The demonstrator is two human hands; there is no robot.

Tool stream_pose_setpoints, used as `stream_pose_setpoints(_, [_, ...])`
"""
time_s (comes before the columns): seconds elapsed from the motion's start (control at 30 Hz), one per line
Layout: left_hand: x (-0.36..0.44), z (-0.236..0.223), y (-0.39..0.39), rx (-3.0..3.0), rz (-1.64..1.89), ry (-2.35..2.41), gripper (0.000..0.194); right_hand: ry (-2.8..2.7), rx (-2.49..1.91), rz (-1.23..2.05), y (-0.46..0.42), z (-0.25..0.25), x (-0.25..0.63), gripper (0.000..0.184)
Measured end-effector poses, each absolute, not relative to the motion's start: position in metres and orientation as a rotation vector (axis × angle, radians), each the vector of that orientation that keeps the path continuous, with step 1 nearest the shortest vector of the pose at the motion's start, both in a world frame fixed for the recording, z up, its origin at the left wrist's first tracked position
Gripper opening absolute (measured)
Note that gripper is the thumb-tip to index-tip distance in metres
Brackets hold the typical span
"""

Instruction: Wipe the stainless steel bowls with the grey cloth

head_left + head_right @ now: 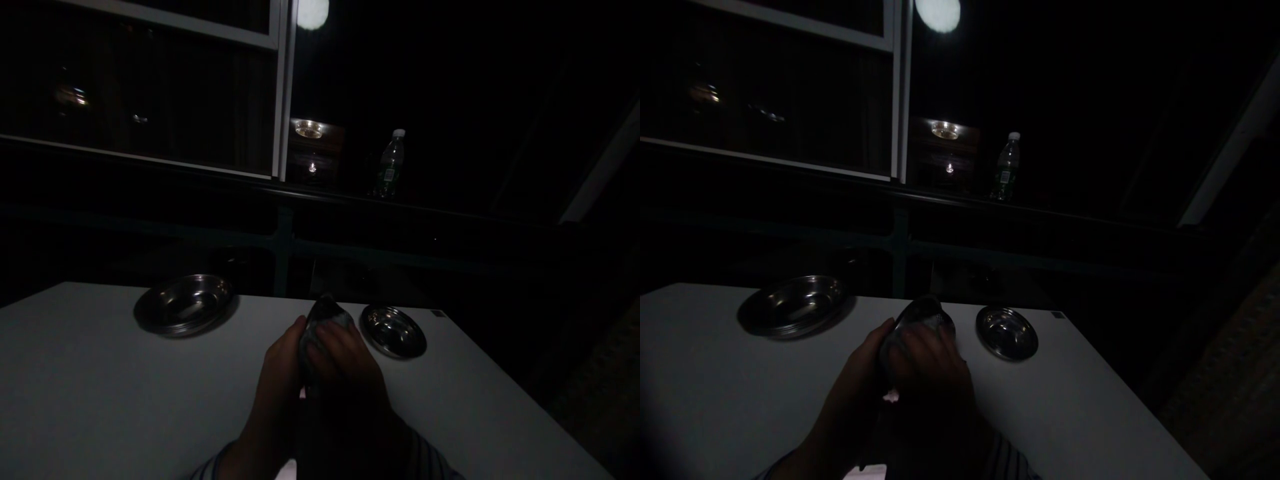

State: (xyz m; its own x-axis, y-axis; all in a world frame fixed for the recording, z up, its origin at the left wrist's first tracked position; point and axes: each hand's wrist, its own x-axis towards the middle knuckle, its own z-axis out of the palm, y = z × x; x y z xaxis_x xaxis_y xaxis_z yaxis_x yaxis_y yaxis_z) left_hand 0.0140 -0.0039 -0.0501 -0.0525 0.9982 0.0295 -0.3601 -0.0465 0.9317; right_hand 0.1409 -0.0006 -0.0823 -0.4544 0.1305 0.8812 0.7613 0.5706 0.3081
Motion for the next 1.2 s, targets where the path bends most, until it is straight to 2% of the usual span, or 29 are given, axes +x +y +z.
stream_pose_setpoints(0.07, [0.017,-0.045,-0.007,0.948,1.356,1.011,0.02,-1.911,-0.765,-0.714,0.003,-0.08,0.149,0.03])
stream_pose_setpoints(0.13, [0.019,-0.036,-0.01,0.932,1.28,1.076,0.031,-1.854,-0.858,-0.374,0.006,-0.076,0.157,0.033])
stream_pose_setpoints(0.23, [0.02,-0.028,-0.014,0.916,1.273,1.11,0.027,-1.682,-0.99,0.086,0.009,-0.072,0.166,0.035])
stream_pose_setpoints(0.33, [0.019,-0.028,-0.015,0.865,1.255,1.106,0.029,-1.591,-1.033,0.209,0.008,-0.069,0.166,0.036])
stream_pose_setpoints(0.4, [0.019,-0.028,-0.014,0.829,1.233,1.111,0.031,-1.635,-0.996,0.102,0.005,-0.068,0.164,0.036])
stream_pose_setpoints(0.6, [0.021,-0.017,-0.015,0.583,1.139,1.004,0.042,-1.896,-0.749,-0.645,0.0,-0.066,0.148,0.026])
stream_pose_setpoints(0.73, [0.016,-0.012,-0.017,0.462,1.115,0.871,0.043,-1.955,-0.663,-0.897,-0.003,-0.075,0.135,0.023])
stream_pose_setpoints(0.93, [0.009,-0.008,-0.012,0.464,1.223,0.79,0.023,-1.974,-0.613,-1.022,-0.006,-0.095,0.128,0.025])
stream_pose_setpoints(1.2, [0.01,-0.013,-0.011,0.496,1.239,0.794,0.021,-2.104,-0.647,-1.031,-0.01,-0.091,0.136,0.03])
